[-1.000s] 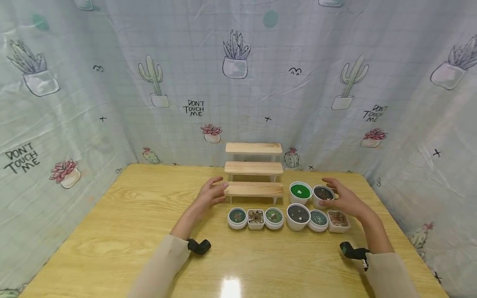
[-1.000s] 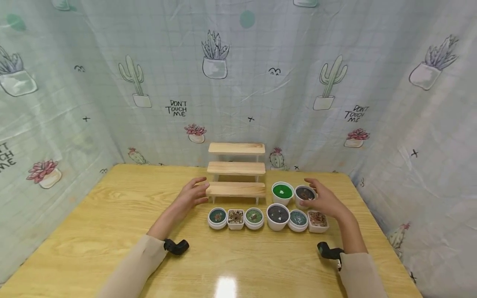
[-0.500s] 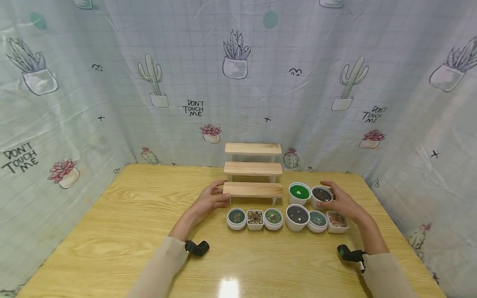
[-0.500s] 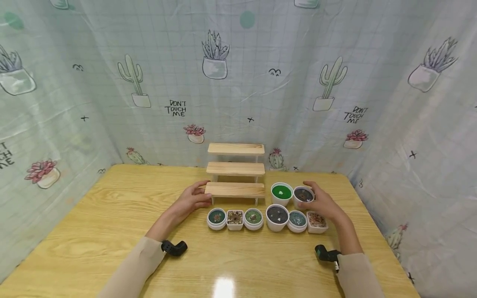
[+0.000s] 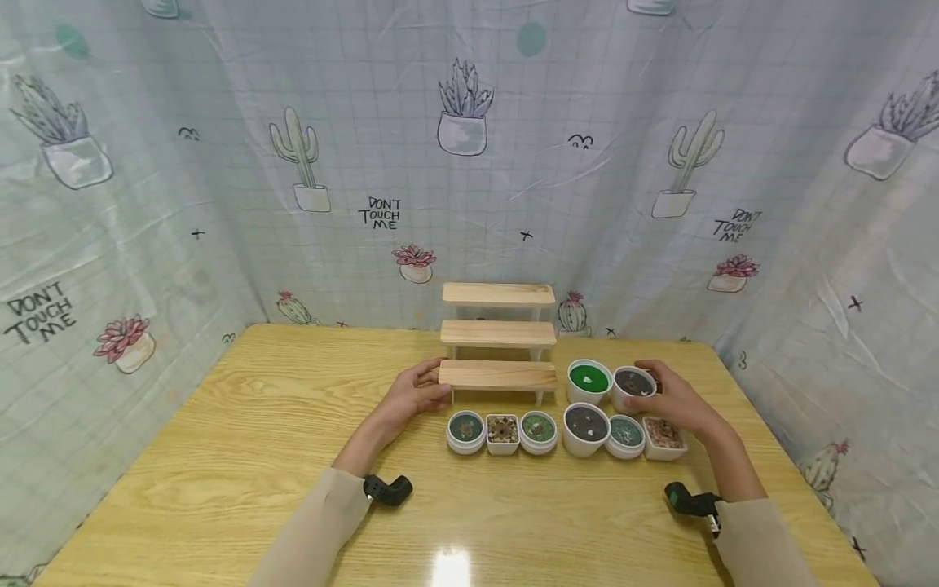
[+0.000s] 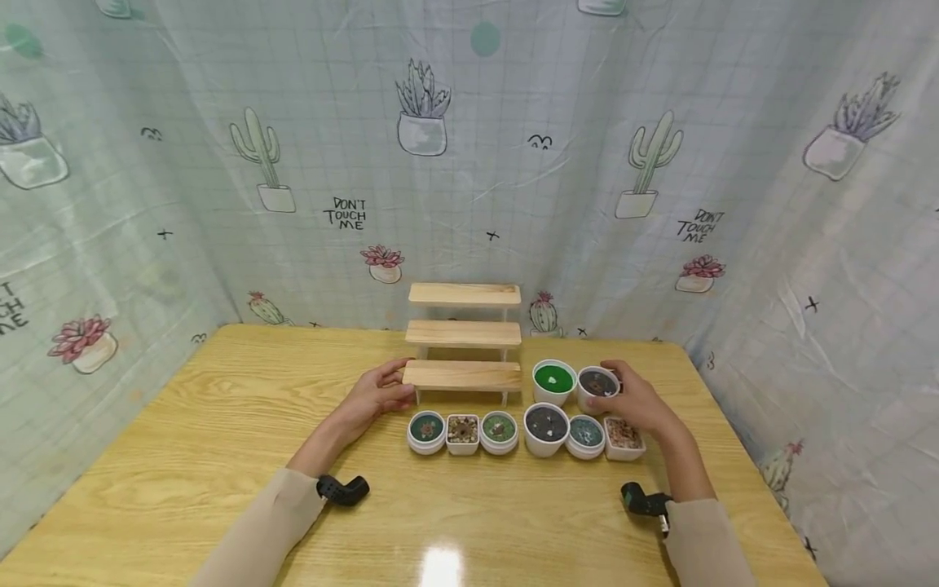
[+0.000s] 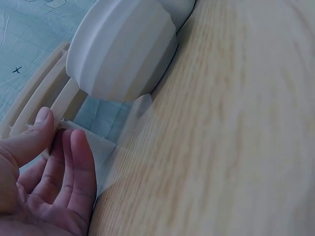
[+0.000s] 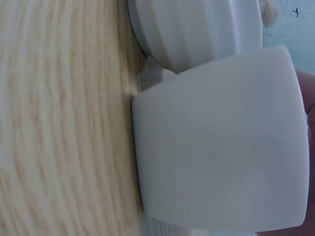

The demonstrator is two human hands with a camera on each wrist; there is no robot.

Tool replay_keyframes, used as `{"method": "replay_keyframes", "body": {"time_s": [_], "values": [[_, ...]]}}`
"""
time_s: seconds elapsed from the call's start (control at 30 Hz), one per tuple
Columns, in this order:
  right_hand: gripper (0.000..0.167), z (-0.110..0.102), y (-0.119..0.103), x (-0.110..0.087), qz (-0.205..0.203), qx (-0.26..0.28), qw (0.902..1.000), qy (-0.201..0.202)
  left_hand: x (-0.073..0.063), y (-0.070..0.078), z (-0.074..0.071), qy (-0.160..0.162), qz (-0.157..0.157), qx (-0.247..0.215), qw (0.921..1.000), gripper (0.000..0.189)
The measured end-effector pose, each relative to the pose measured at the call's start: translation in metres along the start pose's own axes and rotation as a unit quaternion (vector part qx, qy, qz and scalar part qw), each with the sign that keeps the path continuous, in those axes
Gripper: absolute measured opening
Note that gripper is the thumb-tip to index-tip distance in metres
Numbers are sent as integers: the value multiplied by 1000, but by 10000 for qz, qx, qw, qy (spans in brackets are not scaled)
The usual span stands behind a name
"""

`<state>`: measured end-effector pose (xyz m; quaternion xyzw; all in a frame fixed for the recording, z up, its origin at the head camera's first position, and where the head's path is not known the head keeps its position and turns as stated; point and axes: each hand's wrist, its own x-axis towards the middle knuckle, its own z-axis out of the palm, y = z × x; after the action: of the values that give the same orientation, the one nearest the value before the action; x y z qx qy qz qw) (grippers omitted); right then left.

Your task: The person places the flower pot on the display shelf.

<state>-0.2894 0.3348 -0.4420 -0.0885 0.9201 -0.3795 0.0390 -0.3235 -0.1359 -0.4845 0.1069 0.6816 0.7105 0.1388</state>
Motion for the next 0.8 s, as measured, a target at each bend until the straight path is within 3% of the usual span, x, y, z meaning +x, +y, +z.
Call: {"method": "replay_keyframes", "body": {"time_s": [0.8], "values": [[86, -17, -7, -4, 56, 379, 9982, 469, -2, -3, -3, 1, 3, -94, 10000, 74]]}}
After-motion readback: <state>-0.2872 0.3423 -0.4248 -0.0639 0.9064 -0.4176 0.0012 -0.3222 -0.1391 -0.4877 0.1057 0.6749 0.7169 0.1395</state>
